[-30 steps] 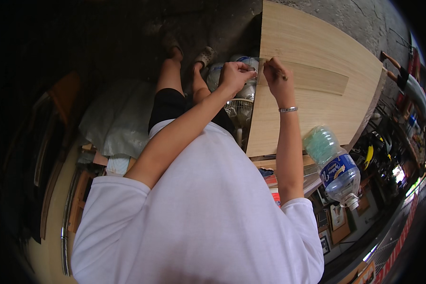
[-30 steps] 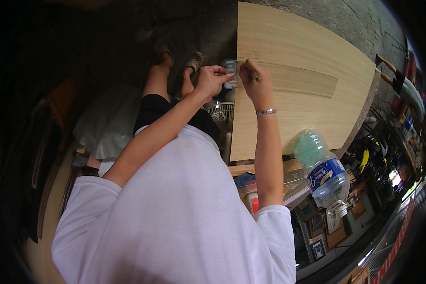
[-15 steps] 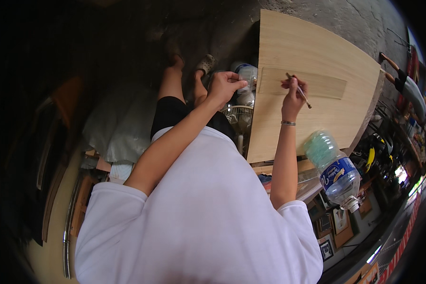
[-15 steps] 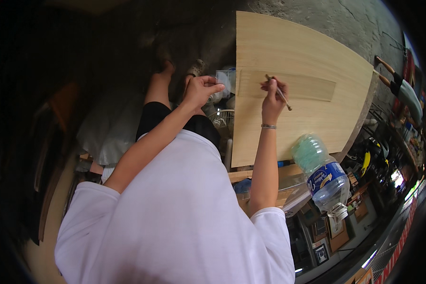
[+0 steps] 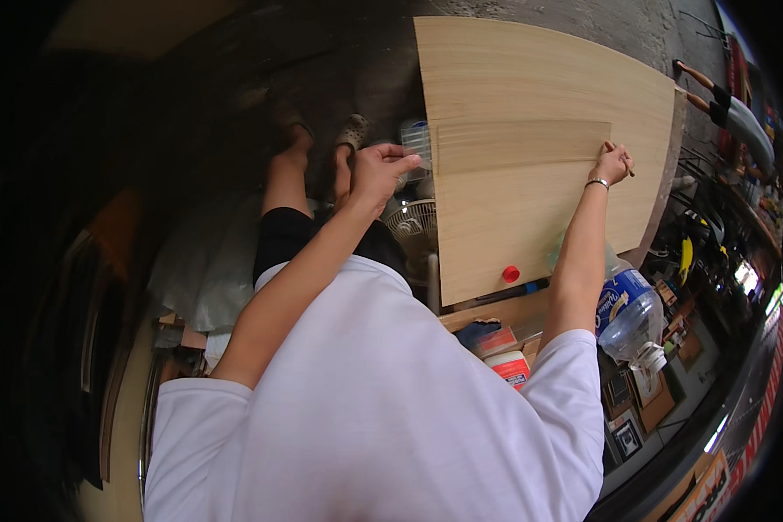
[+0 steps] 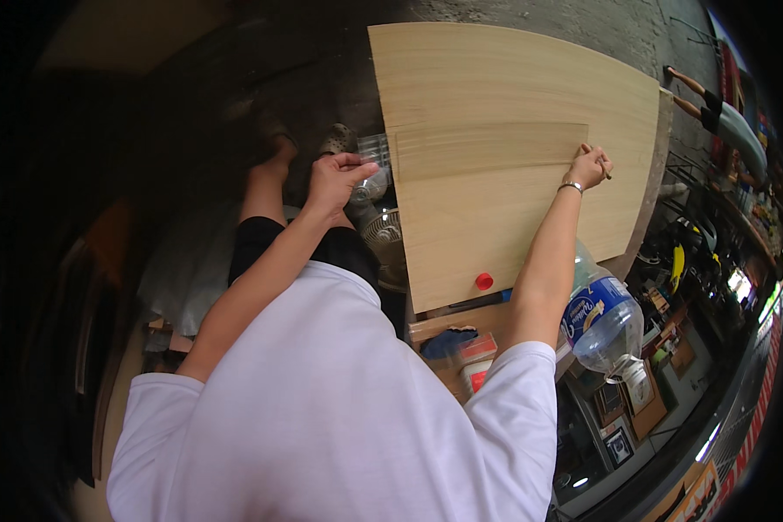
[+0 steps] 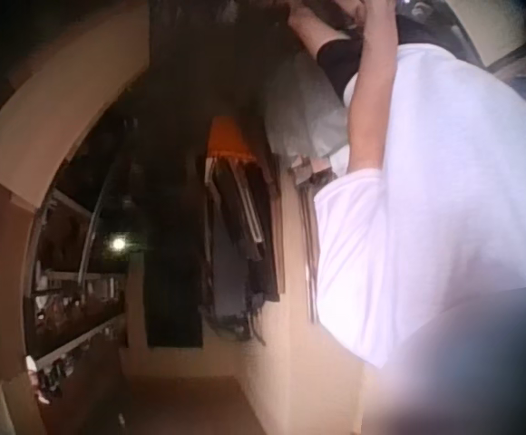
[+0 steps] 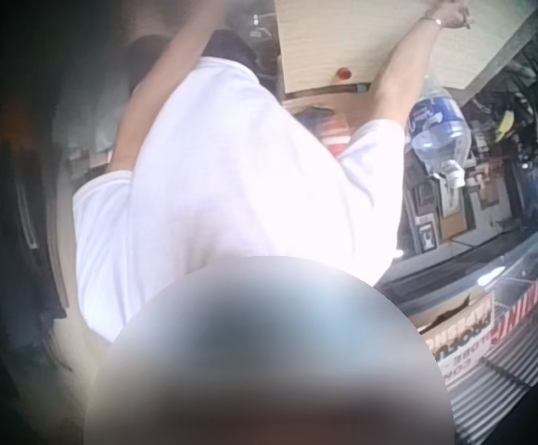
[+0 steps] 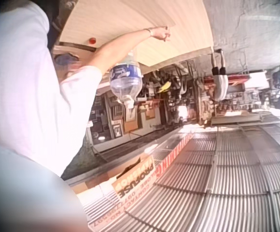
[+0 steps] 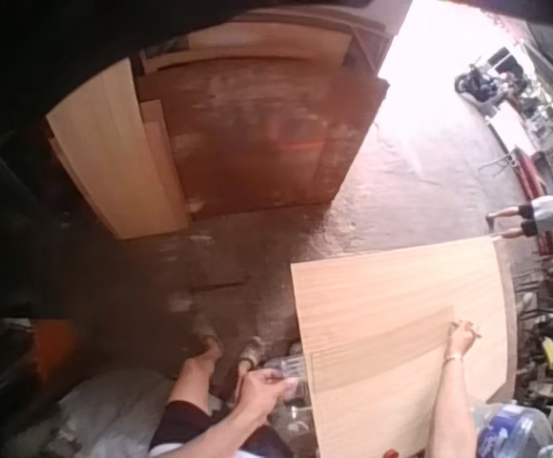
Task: The person applies a liquid finish to a light-colored wooden board using a small brush, repeatedly dipping the brush into a container and spreading the finish across the surface. The person briefly moves to retrieve a clear plastic sheet and returns to continue applying the finish.
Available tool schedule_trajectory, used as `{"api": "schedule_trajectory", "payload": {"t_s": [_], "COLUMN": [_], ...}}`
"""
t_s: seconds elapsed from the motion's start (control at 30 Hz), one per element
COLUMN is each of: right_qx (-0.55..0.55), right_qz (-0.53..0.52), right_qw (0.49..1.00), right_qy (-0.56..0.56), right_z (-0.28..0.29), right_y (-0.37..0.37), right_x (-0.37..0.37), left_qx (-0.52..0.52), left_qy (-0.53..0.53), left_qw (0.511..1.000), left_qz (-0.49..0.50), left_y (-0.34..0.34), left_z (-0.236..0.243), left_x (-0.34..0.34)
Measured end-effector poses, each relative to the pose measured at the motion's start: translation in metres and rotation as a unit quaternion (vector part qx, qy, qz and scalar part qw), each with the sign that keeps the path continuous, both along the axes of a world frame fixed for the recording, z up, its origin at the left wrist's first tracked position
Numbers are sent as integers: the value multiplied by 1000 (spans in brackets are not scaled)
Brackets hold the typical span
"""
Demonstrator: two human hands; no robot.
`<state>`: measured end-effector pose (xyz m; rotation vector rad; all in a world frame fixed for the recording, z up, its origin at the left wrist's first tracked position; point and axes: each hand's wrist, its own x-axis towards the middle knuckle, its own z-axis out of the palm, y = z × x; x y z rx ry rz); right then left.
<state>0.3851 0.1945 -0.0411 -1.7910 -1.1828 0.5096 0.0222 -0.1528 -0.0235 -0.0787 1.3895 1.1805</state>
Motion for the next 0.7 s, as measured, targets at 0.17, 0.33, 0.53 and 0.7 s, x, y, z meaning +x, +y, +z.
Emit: {"api": "schedule_trajectory", "payload": {"t_s": [0.17,0.33,0.53,0.7], "right_qx": [-13,-19,-23,-50], "right_qz": [4,30,36,51], "right_qw": [1000,996,998,994], "right_qy": [24,-77,-36,-79], "right_z": [0,1,2,11], "right_y": [-11,-9,5,10], "right_x": [-4,5,23,23], "left_qx": [3,-6,-12,0], "left_qy": [9,5,14,-16], "left_qw": [1000,1000,1000,1000], "left_qz": [12,-10,-25,0], "left_y": [5,7,10,5], "left_z": [3,1,5,5], "left_x": [0,0,3,3]}}
